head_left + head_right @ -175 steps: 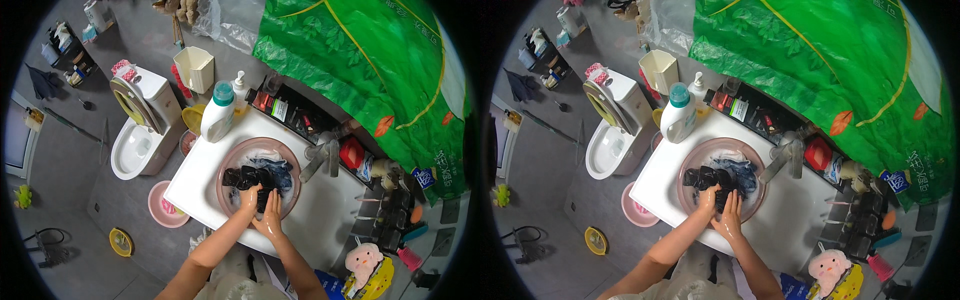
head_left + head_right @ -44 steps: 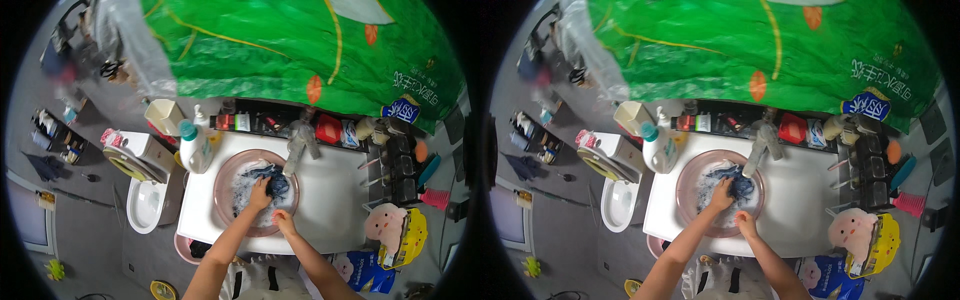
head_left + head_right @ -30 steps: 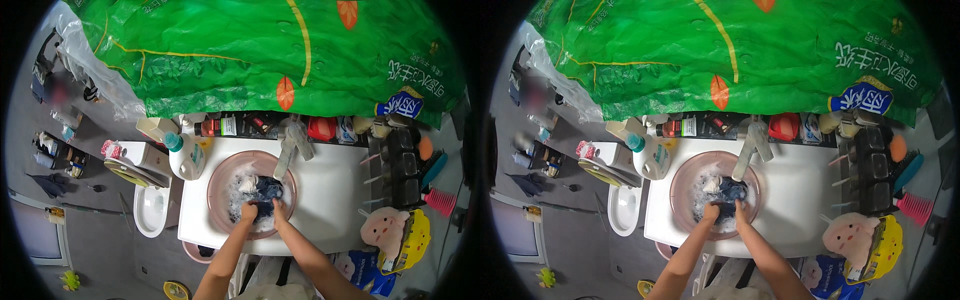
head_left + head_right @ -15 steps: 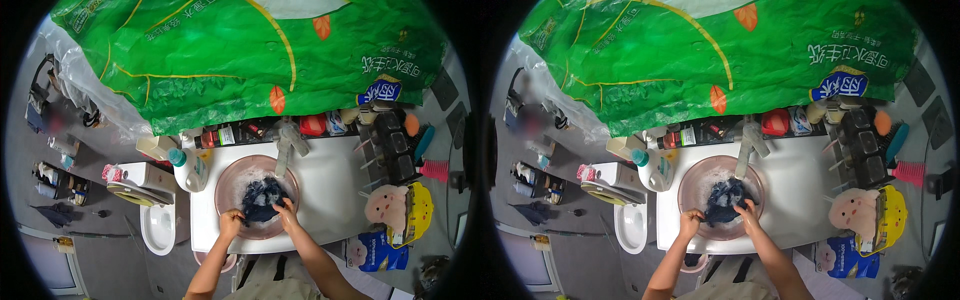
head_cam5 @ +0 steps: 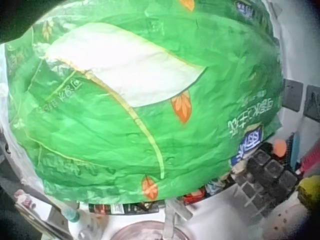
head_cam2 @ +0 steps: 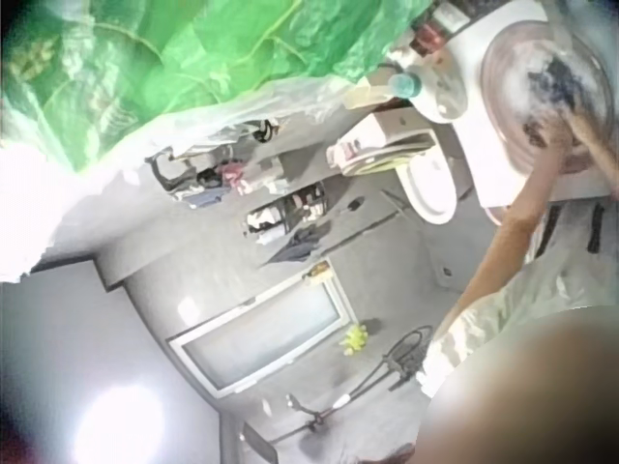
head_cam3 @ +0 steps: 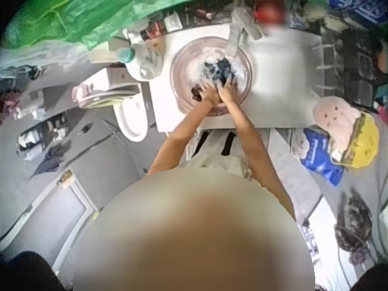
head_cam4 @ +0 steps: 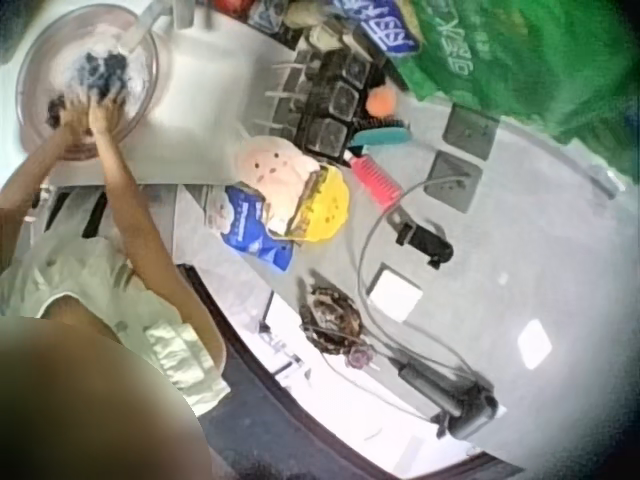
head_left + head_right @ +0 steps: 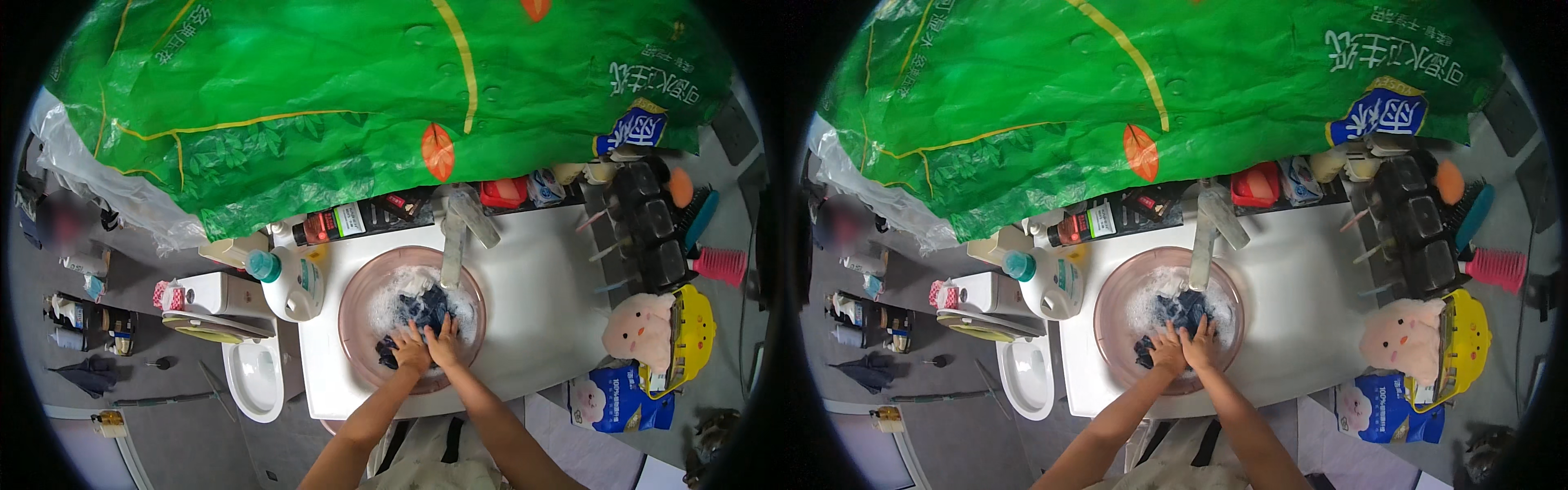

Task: The person is washing a blue garment by hand in a basin filled with soapy water, repeatedly scrubbing the fabric and lifting it to wring out excess water.

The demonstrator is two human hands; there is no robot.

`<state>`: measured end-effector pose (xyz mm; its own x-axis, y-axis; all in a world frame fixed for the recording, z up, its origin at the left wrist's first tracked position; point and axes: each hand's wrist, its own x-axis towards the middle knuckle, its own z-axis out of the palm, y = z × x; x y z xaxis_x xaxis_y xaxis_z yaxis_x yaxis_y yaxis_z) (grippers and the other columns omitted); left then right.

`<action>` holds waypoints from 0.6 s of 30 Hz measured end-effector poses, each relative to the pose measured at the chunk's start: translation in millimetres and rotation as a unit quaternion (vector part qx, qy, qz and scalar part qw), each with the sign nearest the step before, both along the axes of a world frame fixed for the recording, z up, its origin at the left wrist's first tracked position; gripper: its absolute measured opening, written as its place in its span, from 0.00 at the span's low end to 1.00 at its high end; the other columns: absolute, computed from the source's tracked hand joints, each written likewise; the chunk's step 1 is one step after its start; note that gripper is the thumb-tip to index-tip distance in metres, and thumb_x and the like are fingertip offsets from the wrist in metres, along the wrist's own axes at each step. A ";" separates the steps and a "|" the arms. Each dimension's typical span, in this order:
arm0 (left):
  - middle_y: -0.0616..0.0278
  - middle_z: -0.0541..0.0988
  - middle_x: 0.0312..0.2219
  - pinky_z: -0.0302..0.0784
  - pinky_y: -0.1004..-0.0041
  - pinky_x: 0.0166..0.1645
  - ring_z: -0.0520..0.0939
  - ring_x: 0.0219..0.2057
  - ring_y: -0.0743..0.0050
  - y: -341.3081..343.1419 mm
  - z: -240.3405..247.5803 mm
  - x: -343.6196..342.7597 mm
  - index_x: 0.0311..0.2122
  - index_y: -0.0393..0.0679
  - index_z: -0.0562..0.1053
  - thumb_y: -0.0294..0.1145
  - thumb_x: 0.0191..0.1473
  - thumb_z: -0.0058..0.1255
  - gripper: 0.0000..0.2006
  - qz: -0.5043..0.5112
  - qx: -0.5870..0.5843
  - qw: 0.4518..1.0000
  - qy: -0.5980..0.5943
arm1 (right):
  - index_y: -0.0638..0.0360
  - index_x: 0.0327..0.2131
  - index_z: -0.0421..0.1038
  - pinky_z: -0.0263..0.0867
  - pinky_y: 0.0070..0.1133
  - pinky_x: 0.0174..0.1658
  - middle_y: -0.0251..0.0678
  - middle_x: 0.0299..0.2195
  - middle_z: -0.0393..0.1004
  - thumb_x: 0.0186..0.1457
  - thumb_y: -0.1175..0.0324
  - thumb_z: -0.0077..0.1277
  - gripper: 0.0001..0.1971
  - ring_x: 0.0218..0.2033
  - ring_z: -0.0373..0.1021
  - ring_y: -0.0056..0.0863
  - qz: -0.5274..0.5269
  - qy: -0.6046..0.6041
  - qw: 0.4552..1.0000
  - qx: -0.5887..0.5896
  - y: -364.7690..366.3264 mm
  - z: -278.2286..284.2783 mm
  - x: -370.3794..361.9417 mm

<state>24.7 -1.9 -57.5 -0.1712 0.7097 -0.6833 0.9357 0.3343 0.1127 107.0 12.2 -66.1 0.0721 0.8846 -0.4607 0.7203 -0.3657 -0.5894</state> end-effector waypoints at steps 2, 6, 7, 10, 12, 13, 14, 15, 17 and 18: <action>0.46 0.51 0.56 0.51 0.52 0.56 0.51 0.57 0.45 2.3 -24.0 -6.1 0.59 0.42 0.36 0.37 0.53 0.33 0.33 -0.158 -0.041 0.985 0.055 | 0.63 0.56 0.43 0.52 0.34 0.53 0.57 0.54 0.46 0.50 0.46 0.39 0.38 0.52 0.52 0.53 0.034 -0.008 0.999 0.018 3.2 -17.8 -3.9; 0.55 0.61 0.51 0.56 0.54 0.53 0.64 0.51 0.56 36.5 -3.5 -37.9 0.57 0.45 0.48 0.37 0.46 0.43 0.32 -0.285 -0.033 0.957 -0.040 | 0.68 0.48 0.59 0.64 0.34 0.39 0.53 0.33 0.70 0.52 0.49 0.37 0.30 0.35 0.68 0.49 0.100 -0.074 0.991 0.041 19.8 -43.6 28.0; 0.55 0.63 0.49 0.58 0.57 0.51 0.66 0.49 0.56 38.9 -2.8 -53.0 0.57 0.52 0.49 0.36 0.42 0.49 0.36 -0.275 0.044 0.960 -0.012 | 0.66 0.48 0.60 0.63 0.35 0.39 0.52 0.34 0.70 0.51 0.55 0.41 0.26 0.35 0.67 0.49 0.111 -0.064 0.992 0.020 26.5 -37.3 29.2; 0.52 0.63 0.47 0.61 0.62 0.51 0.67 0.47 0.55 42.7 9.7 -41.3 0.57 0.56 0.51 0.33 0.39 0.52 0.37 -0.018 0.172 0.984 0.046 | 0.63 0.51 0.56 0.57 0.32 0.49 0.53 0.45 0.63 0.48 0.64 0.43 0.26 0.47 0.60 0.48 0.045 0.005 0.999 0.008 25.4 -28.1 33.8; 0.51 0.62 0.47 0.62 0.64 0.51 0.67 0.46 0.53 42.2 -5.9 -19.5 0.57 0.55 0.51 0.32 0.40 0.51 0.36 0.173 0.225 0.959 -0.013 | 0.63 0.52 0.54 0.52 0.30 0.52 0.52 0.50 0.58 0.46 0.67 0.44 0.28 0.52 0.54 0.47 -0.048 0.083 0.989 0.109 7.1 -35.9 22.1; 0.47 0.64 0.46 0.62 0.66 0.51 0.67 0.47 0.50 36.4 -14.8 -16.7 0.55 0.48 0.55 0.25 0.39 0.45 0.33 0.292 0.235 0.914 -0.156 | 0.61 0.54 0.49 0.49 0.29 0.54 0.49 0.53 0.54 0.45 0.63 0.46 0.32 0.55 0.50 0.43 -0.124 0.117 0.985 -0.034 8.8 -15.5 5.4; 0.46 0.66 0.45 0.62 0.67 0.51 0.67 0.47 0.52 22.9 -52.5 -24.6 0.54 0.45 0.56 0.22 0.38 0.42 0.32 0.371 0.265 0.849 -0.265 | 0.61 0.54 0.49 0.47 0.28 0.55 0.48 0.54 0.53 0.45 0.60 0.47 0.34 0.55 0.50 0.42 -0.176 0.194 0.963 -0.056 11.4 2.0 -10.8; 0.45 0.68 0.43 0.61 0.69 0.51 0.68 0.47 0.53 14.5 -85.3 -34.2 0.53 0.41 0.58 0.19 0.37 0.39 0.31 0.437 0.296 0.765 -0.369 | 0.60 0.55 0.49 0.45 0.27 0.56 0.46 0.54 0.53 0.44 0.56 0.48 0.36 0.55 0.50 0.40 -0.225 0.270 0.933 -0.081 14.4 13.6 -25.0; 0.48 0.71 0.39 0.60 0.74 0.51 0.70 0.44 0.59 4.9 -58.0 0.1 0.48 0.36 0.62 0.16 0.35 0.35 0.27 0.478 0.307 0.702 -0.430 | 0.57 0.54 0.52 0.44 0.25 0.55 0.39 0.53 0.56 0.44 0.47 0.48 0.36 0.52 0.54 0.33 -0.291 0.359 0.876 -0.136 34.0 31.0 -4.5; 0.48 0.72 0.39 0.61 0.74 0.50 0.71 0.44 0.60 3.3 -35.9 7.3 0.47 0.36 0.63 0.16 0.35 0.36 0.26 0.421 0.338 0.732 -0.416 | 0.56 0.52 0.56 0.46 0.26 0.55 0.38 0.51 0.59 0.44 0.47 0.49 0.34 0.51 0.56 0.31 -0.289 0.425 0.834 -0.200 43.5 42.7 3.4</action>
